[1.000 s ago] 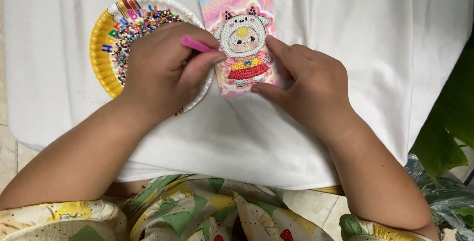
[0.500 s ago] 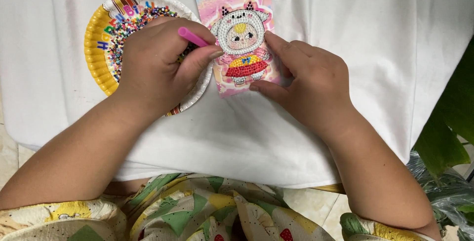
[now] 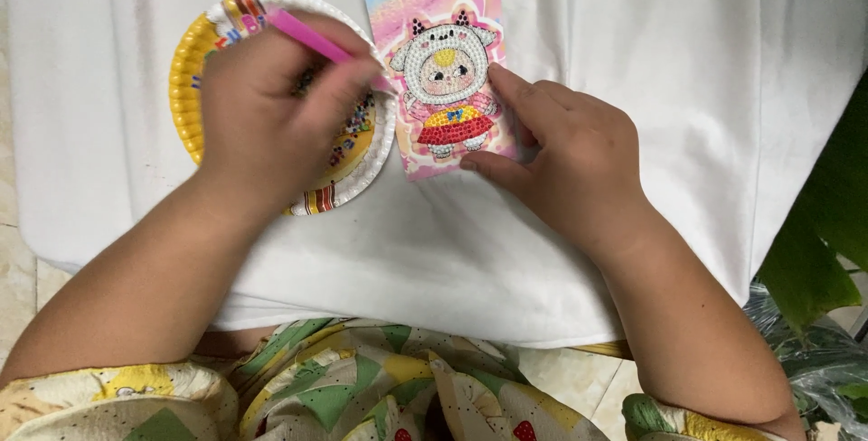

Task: Using a specialized pen tool to pick up small colorful beads and place them onto a sticky patterned canvas.

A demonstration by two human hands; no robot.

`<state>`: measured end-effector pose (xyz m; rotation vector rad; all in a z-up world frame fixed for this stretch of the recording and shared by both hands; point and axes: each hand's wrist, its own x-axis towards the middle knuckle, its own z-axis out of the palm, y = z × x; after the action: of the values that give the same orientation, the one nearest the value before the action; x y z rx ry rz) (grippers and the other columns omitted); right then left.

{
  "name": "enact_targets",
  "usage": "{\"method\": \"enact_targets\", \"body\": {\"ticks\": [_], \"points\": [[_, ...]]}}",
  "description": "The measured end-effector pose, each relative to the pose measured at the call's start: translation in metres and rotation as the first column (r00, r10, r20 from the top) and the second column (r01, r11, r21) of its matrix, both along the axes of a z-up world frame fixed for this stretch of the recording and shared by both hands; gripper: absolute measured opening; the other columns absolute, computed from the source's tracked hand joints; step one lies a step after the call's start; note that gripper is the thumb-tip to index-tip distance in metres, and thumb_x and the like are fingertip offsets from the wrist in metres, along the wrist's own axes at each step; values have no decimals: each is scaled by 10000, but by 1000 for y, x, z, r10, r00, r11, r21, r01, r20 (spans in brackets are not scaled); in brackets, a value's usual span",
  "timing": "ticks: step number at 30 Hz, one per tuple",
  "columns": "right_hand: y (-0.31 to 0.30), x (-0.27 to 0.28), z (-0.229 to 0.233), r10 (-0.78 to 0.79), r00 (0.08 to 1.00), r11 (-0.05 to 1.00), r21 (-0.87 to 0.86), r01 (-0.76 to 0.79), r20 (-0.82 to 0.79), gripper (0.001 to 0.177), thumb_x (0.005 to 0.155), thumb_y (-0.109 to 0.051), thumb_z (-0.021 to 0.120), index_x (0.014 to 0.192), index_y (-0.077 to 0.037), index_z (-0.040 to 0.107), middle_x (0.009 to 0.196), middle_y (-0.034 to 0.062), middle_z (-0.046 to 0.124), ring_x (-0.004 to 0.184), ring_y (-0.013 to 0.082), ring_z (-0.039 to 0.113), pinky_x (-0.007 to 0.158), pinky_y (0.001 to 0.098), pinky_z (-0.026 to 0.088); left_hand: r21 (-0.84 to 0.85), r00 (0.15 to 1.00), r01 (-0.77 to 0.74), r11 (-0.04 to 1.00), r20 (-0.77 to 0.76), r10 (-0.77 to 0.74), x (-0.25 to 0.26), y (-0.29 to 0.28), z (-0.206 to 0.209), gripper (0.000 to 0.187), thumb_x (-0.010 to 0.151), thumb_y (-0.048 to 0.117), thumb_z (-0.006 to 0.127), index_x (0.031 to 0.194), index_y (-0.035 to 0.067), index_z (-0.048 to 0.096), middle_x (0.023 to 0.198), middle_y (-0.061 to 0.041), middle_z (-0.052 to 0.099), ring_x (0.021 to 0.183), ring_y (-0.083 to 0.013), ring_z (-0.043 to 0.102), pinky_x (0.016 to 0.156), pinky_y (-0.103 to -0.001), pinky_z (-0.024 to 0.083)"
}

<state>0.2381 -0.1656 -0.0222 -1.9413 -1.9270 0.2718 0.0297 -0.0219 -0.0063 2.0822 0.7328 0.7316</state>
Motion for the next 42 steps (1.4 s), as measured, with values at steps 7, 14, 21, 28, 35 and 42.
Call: {"method": "enact_targets", "body": {"ticks": [7, 14, 21, 28, 35, 42], "points": [[1, -2, 1, -28, 999, 999, -18, 28, 23, 692, 729, -364, 905, 1286, -98, 592, 711, -2, 528, 615, 179, 505, 524, 308, 376, -372, 961, -192, 908, 118, 252, -25, 23, 12, 129, 1078, 39, 525, 952, 39, 498, 768, -99, 623, 685, -143, 634, 711, -235, 526], [3, -4, 5, -70, 998, 988, -135, 70, 3, 693, 727, -381, 856, 1311, -139, 574, 712, -20, 523, 622, 161, 506, 540, 308, 377, -431, 975, -197, 880, 12, 224, -34, 30, 12, 55, 993, 10, 602, 967, 35, 560, 769, -72, 631, 671, -103, 627, 659, -197, 548], [2, -4, 4, -91, 996, 984, -155, 88, -13, 714, 711, -387, 854, 1321, -154, 565, 720, -32, 527, 630, 149, 509, 559, 303, 381, -200, 983, -173, 964, -88, 159, -40, 32, 20, 32, 982, 22, 543, 1000, 28, 569, 820, -59, 642, 762, -126, 618, 682, -255, 485], [4, -5, 6, -86, 996, 982, -172, 83, -10, 722, 705, -404, 843, 1315, -130, 572, 712, -16, 535, 628, 161, 519, 546, 311, 381, -171, 989, -130, 977, -96, 115, -40, 33, 22, 12, 978, 44, 563, 978, 40, 575, 857, -44, 680, 790, -122, 629, 693, -255, 484], [4, -6, 8, -85, 996, 984, -156, 81, -18, 707, 708, -388, 849, 1307, -127, 579, 704, -27, 533, 628, 146, 515, 550, 300, 381, -159, 978, -158, 975, -163, 132, -43, 37, 16, 51, 982, 100, 575, 969, 50, 578, 844, -32, 663, 772, -129, 617, 682, -276, 468], [4, -6, 7, -91, 996, 981, -171, 89, -4, 709, 707, -406, 839, 1309, -134, 580, 708, -28, 539, 633, 148, 519, 548, 302, 383, -433, 998, -45, 900, -57, 23, -40, 36, 20, 64, 988, 50, 539, 949, 35, 587, 835, -50, 643, 758, -111, 625, 708, -220, 536]]}}
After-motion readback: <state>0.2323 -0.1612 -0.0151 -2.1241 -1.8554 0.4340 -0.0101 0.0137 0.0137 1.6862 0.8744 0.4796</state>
